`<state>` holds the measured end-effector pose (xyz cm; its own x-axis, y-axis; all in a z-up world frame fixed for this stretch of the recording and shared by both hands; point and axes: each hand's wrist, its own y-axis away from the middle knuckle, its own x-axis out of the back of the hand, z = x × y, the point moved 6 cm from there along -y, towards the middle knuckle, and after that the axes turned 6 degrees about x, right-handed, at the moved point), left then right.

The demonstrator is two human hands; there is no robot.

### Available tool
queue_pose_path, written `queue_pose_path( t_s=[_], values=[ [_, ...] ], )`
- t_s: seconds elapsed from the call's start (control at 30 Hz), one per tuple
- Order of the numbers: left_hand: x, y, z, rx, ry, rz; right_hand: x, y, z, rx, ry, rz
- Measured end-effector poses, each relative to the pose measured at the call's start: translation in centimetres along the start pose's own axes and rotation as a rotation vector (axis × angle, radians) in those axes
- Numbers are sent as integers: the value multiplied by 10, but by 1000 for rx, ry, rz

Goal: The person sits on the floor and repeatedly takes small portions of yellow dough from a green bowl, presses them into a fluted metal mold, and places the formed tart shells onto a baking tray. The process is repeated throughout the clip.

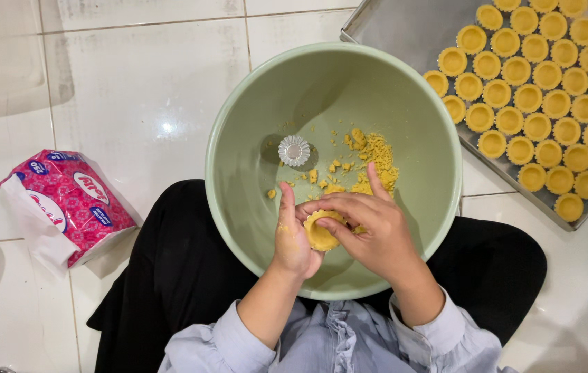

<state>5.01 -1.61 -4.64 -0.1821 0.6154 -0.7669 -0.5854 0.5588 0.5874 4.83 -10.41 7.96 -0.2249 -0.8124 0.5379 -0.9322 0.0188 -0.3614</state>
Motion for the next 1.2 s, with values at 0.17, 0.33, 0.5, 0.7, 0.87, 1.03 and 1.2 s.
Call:
queue_pose_path(
  t_s=[0.17,0.33,0.5,0.7,0.87,1.03,1.2],
  values=[
    [10,-7,-4,-25,18,-3,-6,7,2,-22,22,42],
    [-22,6,17,-87,0,-12,-17,16,5,-324,-15,111],
    [-21,6,20,-104,35,-43,-49,39,49,-714,-735,98],
    [-32,11,24,-136,27,-84,-5,16,16,-141,-119,-115],
    [-28,10,19,-30,61,-98,-4,10,8,-76,-159,-101],
    [-33,10,4,-37,-48,-126,-7,13,2,57,166,236],
    [-47,17,12,-13,134,-153,-5,22,23,-62,-418,402]
  ],
)
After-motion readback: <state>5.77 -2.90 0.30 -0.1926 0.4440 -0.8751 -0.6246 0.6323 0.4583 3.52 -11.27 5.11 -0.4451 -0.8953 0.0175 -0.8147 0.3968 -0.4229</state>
